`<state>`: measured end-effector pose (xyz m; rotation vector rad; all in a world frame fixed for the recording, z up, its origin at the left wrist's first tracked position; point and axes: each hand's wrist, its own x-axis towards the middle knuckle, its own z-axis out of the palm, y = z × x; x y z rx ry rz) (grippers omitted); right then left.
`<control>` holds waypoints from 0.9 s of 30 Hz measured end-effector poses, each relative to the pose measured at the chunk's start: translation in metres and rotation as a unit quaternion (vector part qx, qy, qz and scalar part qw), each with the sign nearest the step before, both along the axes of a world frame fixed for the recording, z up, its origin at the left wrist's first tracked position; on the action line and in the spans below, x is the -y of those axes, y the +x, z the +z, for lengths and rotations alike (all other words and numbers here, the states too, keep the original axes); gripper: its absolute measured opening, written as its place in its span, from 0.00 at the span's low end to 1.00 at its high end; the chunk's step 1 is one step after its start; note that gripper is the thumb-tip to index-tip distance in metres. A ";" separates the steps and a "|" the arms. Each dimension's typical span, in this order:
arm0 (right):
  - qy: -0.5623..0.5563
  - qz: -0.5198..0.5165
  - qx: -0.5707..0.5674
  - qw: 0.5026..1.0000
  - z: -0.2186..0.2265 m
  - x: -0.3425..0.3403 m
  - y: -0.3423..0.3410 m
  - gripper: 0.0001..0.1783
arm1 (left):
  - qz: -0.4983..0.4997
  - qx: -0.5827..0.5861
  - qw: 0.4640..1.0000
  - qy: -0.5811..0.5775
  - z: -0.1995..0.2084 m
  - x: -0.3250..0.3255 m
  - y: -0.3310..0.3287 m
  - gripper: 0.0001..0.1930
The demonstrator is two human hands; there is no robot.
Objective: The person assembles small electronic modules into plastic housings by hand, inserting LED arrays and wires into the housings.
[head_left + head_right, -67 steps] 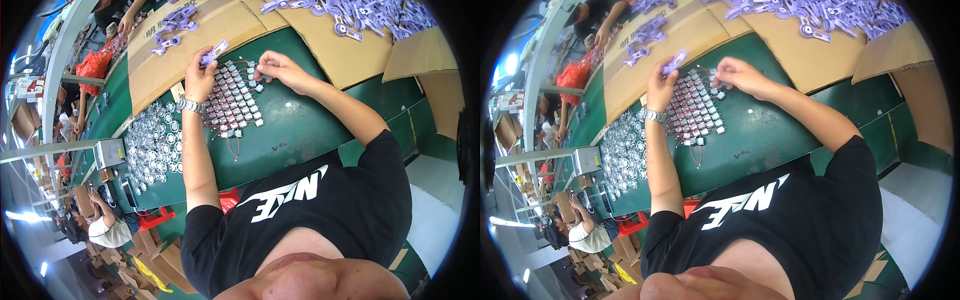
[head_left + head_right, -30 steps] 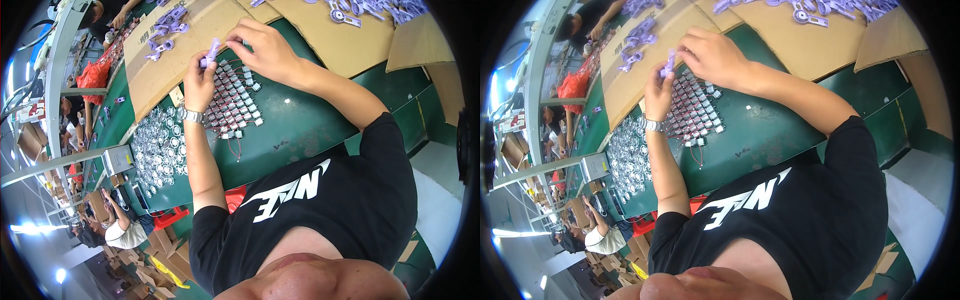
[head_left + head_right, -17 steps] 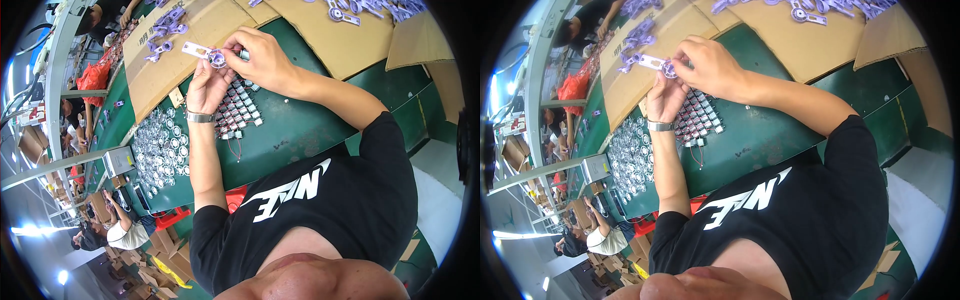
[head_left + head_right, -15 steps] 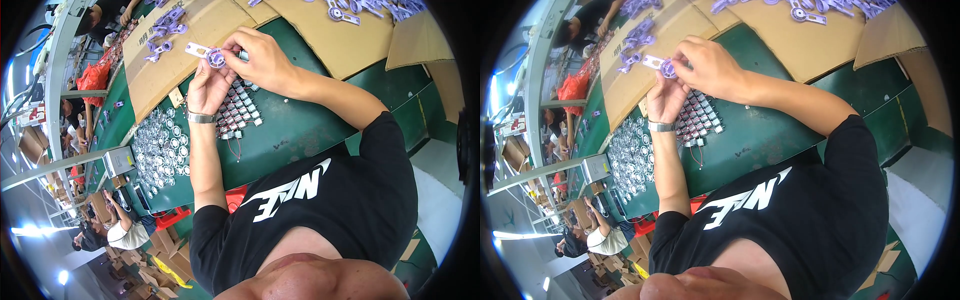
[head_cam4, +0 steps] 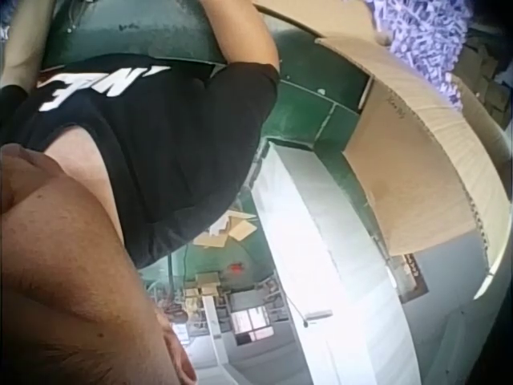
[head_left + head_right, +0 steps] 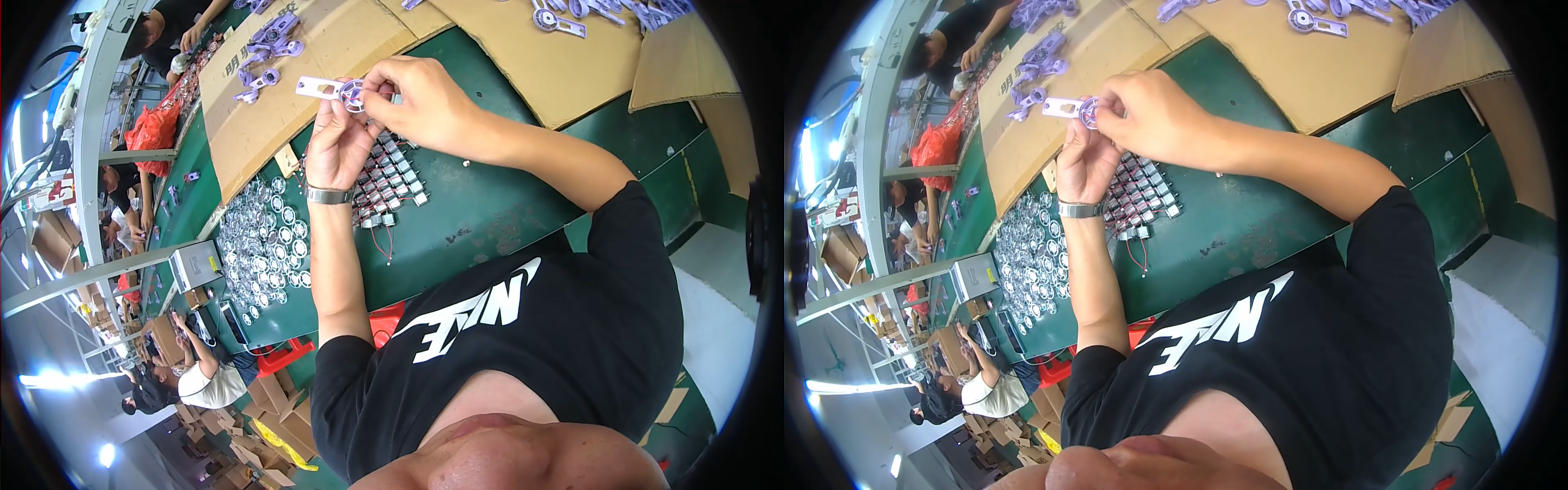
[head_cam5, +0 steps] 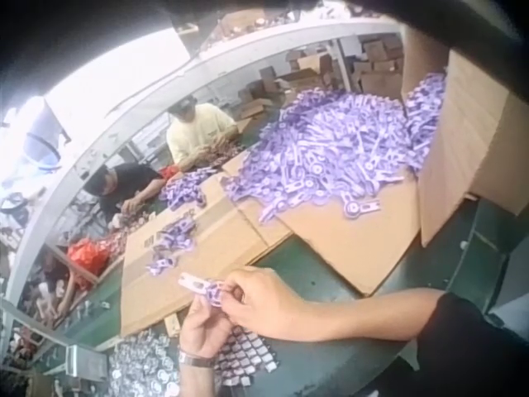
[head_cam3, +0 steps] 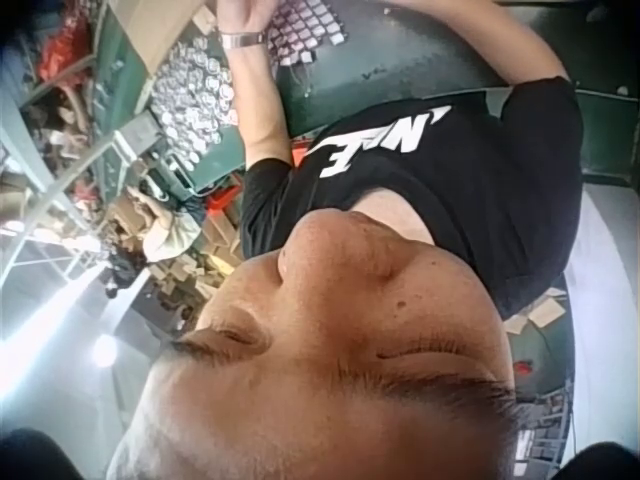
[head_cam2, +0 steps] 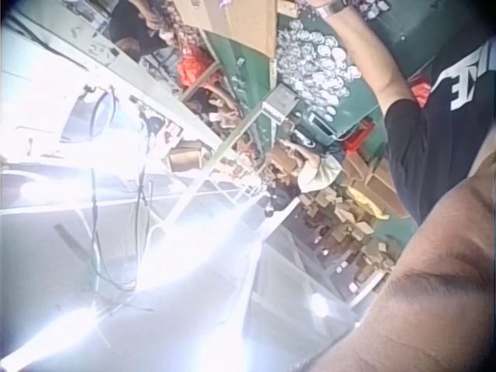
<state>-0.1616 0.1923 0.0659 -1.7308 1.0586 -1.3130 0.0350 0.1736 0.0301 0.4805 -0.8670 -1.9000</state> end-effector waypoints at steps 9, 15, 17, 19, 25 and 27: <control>0.094 0.017 0.009 0.995 0.001 0.007 -0.007 0.16 | 0.014 0.028 0.999 -0.030 -0.002 -0.001 0.002 0.20; 0.030 -0.021 0.004 0.999 0.003 0.001 -0.002 0.15 | 0.024 0.062 0.996 -0.060 -0.002 -0.002 -0.001 0.19; -0.049 -0.054 0.003 0.997 0.003 -0.001 -0.004 0.14 | 0.024 0.058 0.997 -0.053 -0.001 -0.003 -0.003 0.19; -0.093 -0.048 -0.107 0.989 0.005 -0.004 -0.007 0.13 | 0.025 0.035 0.998 -0.049 0.000 -0.003 -0.003 0.19; -0.101 -0.059 -0.097 0.988 0.001 -0.007 -0.003 0.12 | 0.034 0.054 0.996 -0.056 0.002 -0.005 -0.004 0.20; -0.106 -0.052 -0.088 0.989 0.003 -0.008 -0.004 0.12 | 0.029 0.062 0.996 -0.055 0.001 -0.005 -0.003 0.20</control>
